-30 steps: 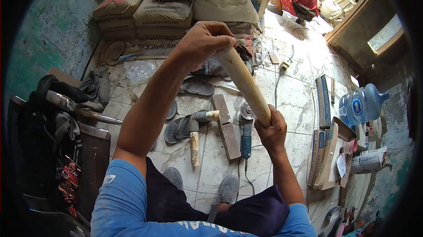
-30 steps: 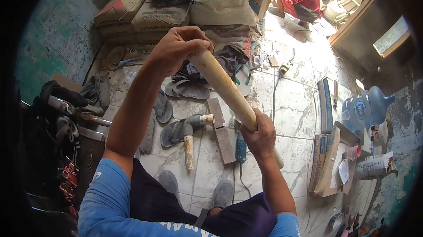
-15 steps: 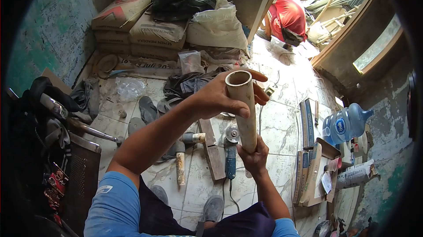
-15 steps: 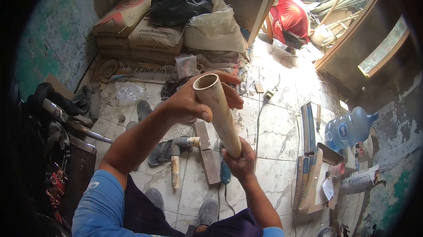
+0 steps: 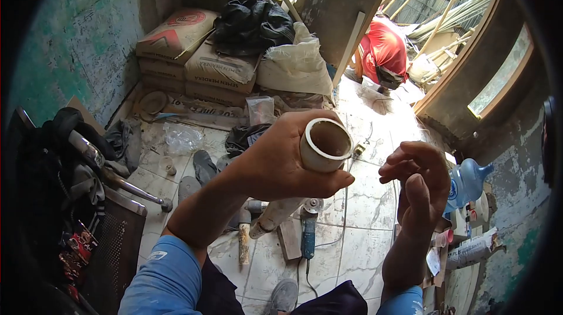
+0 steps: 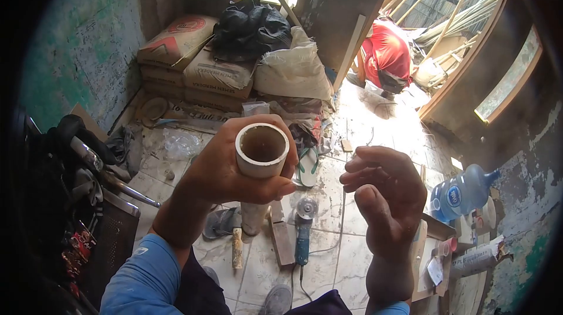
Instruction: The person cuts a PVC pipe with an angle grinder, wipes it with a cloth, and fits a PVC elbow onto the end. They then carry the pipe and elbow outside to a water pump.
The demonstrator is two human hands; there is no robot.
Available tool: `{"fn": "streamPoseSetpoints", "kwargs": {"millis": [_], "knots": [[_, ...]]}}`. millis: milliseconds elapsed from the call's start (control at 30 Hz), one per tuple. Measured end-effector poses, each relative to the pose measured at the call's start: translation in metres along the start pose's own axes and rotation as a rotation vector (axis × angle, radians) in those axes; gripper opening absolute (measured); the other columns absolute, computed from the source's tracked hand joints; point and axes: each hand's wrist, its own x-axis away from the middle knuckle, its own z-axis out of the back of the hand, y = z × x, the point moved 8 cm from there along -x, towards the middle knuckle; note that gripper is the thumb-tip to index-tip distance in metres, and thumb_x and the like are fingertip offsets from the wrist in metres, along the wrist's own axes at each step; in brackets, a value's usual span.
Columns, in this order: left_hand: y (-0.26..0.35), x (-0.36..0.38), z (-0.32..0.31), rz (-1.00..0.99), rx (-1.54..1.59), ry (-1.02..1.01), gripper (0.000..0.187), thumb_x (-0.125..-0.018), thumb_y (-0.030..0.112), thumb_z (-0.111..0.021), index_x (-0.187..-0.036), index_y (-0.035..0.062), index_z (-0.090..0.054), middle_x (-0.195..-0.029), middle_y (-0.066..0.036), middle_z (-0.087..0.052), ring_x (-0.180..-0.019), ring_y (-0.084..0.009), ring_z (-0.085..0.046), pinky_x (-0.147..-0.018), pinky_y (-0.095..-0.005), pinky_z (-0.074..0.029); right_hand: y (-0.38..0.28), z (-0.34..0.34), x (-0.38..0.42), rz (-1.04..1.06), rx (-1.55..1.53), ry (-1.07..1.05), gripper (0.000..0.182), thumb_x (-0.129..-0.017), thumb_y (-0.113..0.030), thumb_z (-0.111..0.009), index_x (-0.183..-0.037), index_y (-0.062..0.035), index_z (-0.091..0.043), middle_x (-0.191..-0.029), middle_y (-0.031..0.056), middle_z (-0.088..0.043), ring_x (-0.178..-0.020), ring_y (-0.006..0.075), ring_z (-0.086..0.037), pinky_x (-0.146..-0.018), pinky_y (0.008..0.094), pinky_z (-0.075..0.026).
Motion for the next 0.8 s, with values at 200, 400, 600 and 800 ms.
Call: {"fn": "streamPoseSetpoints", "kwargs": {"millis": [200,400,600,800], "knots": [[0.009,0.000,-0.010,-0.200,-0.348,-0.199,0.039,-0.068,0.020,-0.080,-0.095,0.0029,-0.057,-0.080,-0.010,-0.064,-0.071,-0.0226,-0.064,-0.067,-0.0334,-0.050,-0.028,-0.048,-0.036,-0.136,0.158,-0.310,0.043,-0.074,-0.010,-0.077,-0.112,-0.0009,-0.062,-0.093,0.0079,-0.064,-0.081,0.0115,-0.062,-0.070,0.0242,-0.052],[-0.048,-0.007,-0.012,0.010,-0.524,-0.378,0.051,-0.065,0.018,-0.080,-0.108,0.0018,-0.059,-0.087,-0.013,-0.068,-0.079,-0.0264,-0.068,-0.076,-0.0333,-0.052,0.017,-0.069,-0.039,-0.152,0.701,-0.485,0.043,-0.069,-0.011,-0.077,-0.109,-0.0083,-0.060,-0.080,0.0051,-0.059,-0.069,0.0113,-0.060,-0.064,0.0263,-0.051],[-0.090,0.008,-0.027,0.194,-0.367,-0.736,0.044,-0.064,0.015,-0.078,-0.102,-0.0008,-0.062,-0.087,-0.009,-0.068,-0.078,-0.0202,-0.066,-0.075,-0.0310,-0.052,0.033,-0.088,-0.029,0.052,1.141,-0.536,0.037,-0.067,-0.014,-0.076,-0.099,-0.0083,-0.059,-0.078,0.0074,-0.060,-0.067,0.0209,-0.062,-0.061,0.0324,-0.050],[-0.107,0.021,-0.017,0.167,0.223,-1.045,0.027,-0.060,0.015,-0.076,-0.078,0.0013,-0.061,-0.068,-0.004,-0.062,-0.061,-0.0129,-0.058,-0.057,-0.0287,-0.046,-0.012,-0.066,-0.012,0.936,0.963,-0.063,0.013,-0.076,-0.017,-0.071,-0.083,-0.0098,-0.063,-0.073,0.0029,-0.060,-0.058,0.0172,-0.059,-0.049,0.0323,-0.046]]}}
